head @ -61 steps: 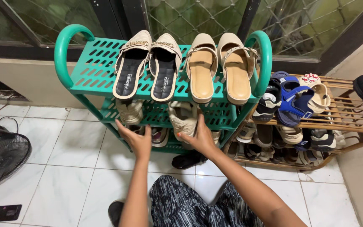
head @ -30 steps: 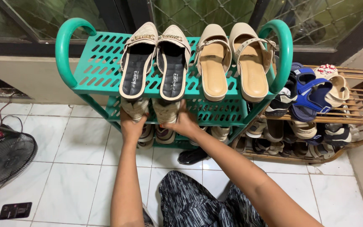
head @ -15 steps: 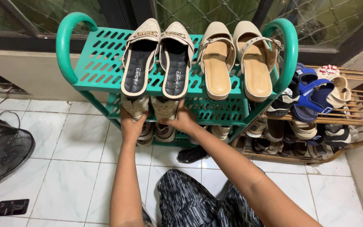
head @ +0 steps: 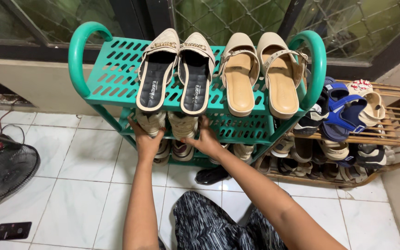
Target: The person organizes a shoe rack by picking up various pairs of shoes from the floor and lower shelves and placing them neatly on the upper shelves. The person handles flats, sneakers, and sandals, arranging them in pairs.
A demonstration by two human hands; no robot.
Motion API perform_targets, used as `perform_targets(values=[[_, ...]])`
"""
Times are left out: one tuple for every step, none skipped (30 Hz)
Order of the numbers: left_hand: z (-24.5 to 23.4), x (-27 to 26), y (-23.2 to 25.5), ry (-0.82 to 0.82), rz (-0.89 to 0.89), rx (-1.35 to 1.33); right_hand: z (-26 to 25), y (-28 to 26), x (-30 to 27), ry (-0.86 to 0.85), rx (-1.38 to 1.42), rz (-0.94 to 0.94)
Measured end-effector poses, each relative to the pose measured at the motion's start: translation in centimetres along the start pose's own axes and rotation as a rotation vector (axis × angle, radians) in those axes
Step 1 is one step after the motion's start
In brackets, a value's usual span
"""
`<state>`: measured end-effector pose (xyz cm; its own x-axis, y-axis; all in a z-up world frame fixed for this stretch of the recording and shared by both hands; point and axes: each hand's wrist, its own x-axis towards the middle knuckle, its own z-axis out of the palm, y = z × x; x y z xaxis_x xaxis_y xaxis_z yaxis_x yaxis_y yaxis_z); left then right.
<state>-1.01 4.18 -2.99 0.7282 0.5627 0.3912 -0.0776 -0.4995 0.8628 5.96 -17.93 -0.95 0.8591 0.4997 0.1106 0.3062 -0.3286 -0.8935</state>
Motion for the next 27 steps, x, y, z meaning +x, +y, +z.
perform_targets(values=[[0.0,-0.2,0.1,0.002,-0.015,-0.003,0.1,0.0,0.0,-0.007,-0.028,0.01],[0.1,-0.3,0.2,0.008,-0.027,-0.02,0.0,-0.1,0.0,-0.008,-0.056,0.02],[0.1,-0.3,0.4,0.014,-0.039,-0.037,0.0,-0.1,0.2,-0.009,-0.085,0.031],[0.2,-0.4,0.6,0.016,-0.054,-0.054,-0.1,0.0,0.2,-0.012,-0.06,0.027],[0.1,-0.3,0.8,0.004,-0.051,-0.043,0.0,0.1,0.4,-0.014,-0.036,0.022],[-0.2,-0.2,0.8,-0.01,-0.05,-0.028,0.0,0.3,0.2,-0.019,-0.01,0.021],[-0.4,-0.2,0.9,-0.024,-0.05,-0.014,0.0,0.5,0.0,-0.016,-0.046,0.024],[-0.5,-0.2,1.0,-0.02,-0.043,-0.02,0.0,0.5,0.2,-0.014,-0.081,0.02],[-0.7,-0.2,1.1,-0.016,-0.036,-0.026,0.0,0.4,0.4,-0.011,-0.116,0.016],[-0.8,-0.3,1.1,-0.012,-0.031,-0.032,0.0,0.2,0.4,-0.011,-0.109,0.025],[-0.8,-0.1,1.1,-0.019,-0.027,-0.014,0.0,0.0,0.4,-0.012,-0.102,0.034],[-0.9,0.1,0.9,-0.028,-0.026,0.004,-0.1,-0.2,0.3,-0.013,-0.096,0.045],[-0.9,0.2,0.8,-0.037,-0.025,0.022,-0.1,-0.3,0.1,-0.013,-0.088,0.044],[-0.9,0.2,0.7,-0.037,-0.031,0.023,-0.1,-0.6,0.1,-0.012,-0.079,0.042],[-0.9,0.3,0.6,-0.038,-0.037,0.024,-0.2,-0.8,0.1,-0.011,-0.07,0.039],[-0.9,0.3,0.5,-0.038,-0.042,0.025,-0.3,-1.1,0.1,-0.013,-0.075,0.039],[-0.8,0.2,0.5,-0.031,-0.025,0.019,-0.5,-1.2,0.0,-0.014,-0.081,0.04],[-0.7,0.1,0.5,-0.023,-0.008,0.014,-0.6,-1.4,-0.1,-0.016,-0.086,0.039],[-0.6,0.0,0.6,-0.016,0.01,0.008,-0.5,-1.5,-0.1,-0.031,-0.112,0.057],[-0.5,-0.1,0.6,-0.009,0.006,0.023,-0.6,-1.5,-0.1,-0.045,-0.14,0.077],[-0.4,-0.1,0.7,-0.002,0.001,0.038,-0.6,-1.4,-0.1,-0.059,-0.168,0.096],[-0.4,-0.2,0.8,0.005,-0.003,0.052,-0.5,-1.1,0.0,-0.062,-0.174,0.096],[-0.4,-0.2,0.9,0.017,0.001,0.062,-0.4,-0.8,0.1,-0.064,-0.18,0.096],[-0.3,-0.1,1.1,0.028,0.006,0.072,-0.3,-0.4,0.3,-0.066,-0.186,0.096],[-0.3,-0.1,1.2,0.04,0.011,0.082,-0.2,0.0,0.4,-0.056,-0.196,0.08],[-0.3,-0.2,1.4,0.04,-0.022,0.041,0.0,0.3,0.4,-0.048,-0.205,0.065],[-0.4,-0.2,1.5,0.04,-0.055,-0.001,0.1,0.5,0.5,-0.039,-0.214,0.051]])
